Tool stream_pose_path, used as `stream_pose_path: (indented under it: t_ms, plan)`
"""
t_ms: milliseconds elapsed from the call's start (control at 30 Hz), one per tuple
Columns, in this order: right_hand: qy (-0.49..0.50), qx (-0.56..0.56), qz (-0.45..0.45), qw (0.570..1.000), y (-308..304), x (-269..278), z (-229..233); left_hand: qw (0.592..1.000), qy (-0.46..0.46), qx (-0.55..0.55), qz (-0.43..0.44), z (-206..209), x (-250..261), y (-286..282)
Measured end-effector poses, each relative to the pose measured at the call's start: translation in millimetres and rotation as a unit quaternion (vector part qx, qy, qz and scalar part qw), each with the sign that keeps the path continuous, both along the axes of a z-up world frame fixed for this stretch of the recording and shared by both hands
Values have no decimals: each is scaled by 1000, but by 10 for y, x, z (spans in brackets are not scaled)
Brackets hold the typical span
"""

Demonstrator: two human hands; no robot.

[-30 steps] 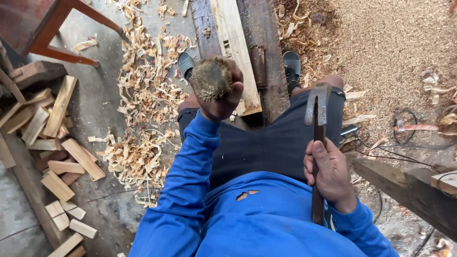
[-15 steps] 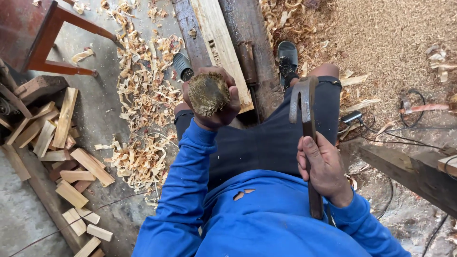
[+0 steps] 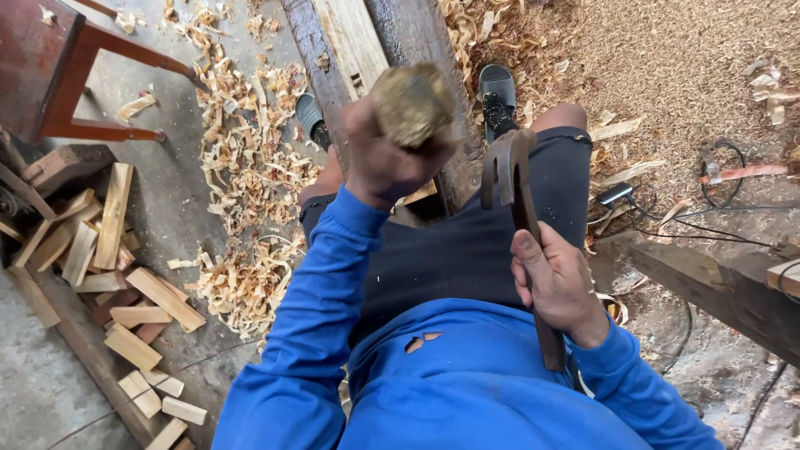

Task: Chiseling a groove into a wooden beam using a chisel and a hammer.

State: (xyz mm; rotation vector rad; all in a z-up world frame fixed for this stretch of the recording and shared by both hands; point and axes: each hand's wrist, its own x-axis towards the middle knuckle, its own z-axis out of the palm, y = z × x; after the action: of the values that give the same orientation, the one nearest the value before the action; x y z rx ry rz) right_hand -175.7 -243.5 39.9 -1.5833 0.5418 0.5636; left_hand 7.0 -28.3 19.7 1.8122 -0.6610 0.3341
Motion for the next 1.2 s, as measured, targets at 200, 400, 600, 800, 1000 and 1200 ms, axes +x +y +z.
stream_pose_path:
  t_ms: [200,400,600,800,1000,1200]
  plan:
    - [-16,49,-48,998,-134,-19,-244,992,99,-41,-71,123,146,-511]
    - [-85,36,-160,983,-485,114,-241,985,124,119,-14,-206,96,-1232]
    - [-98,21,-263,960,-908,73,-221,959,157,234,-39,-477,15,-1575]
    - [-124,41,-269,954,-1084,136,-286,949,175,257,-52,-645,74,-1729]
    - [-131,58,-264,954,-976,294,-266,947,179,264,-29,-757,184,-1794]
    - [-73,44,-221,972,-1114,537,-422,944,188,271,-32,-796,143,-1806]
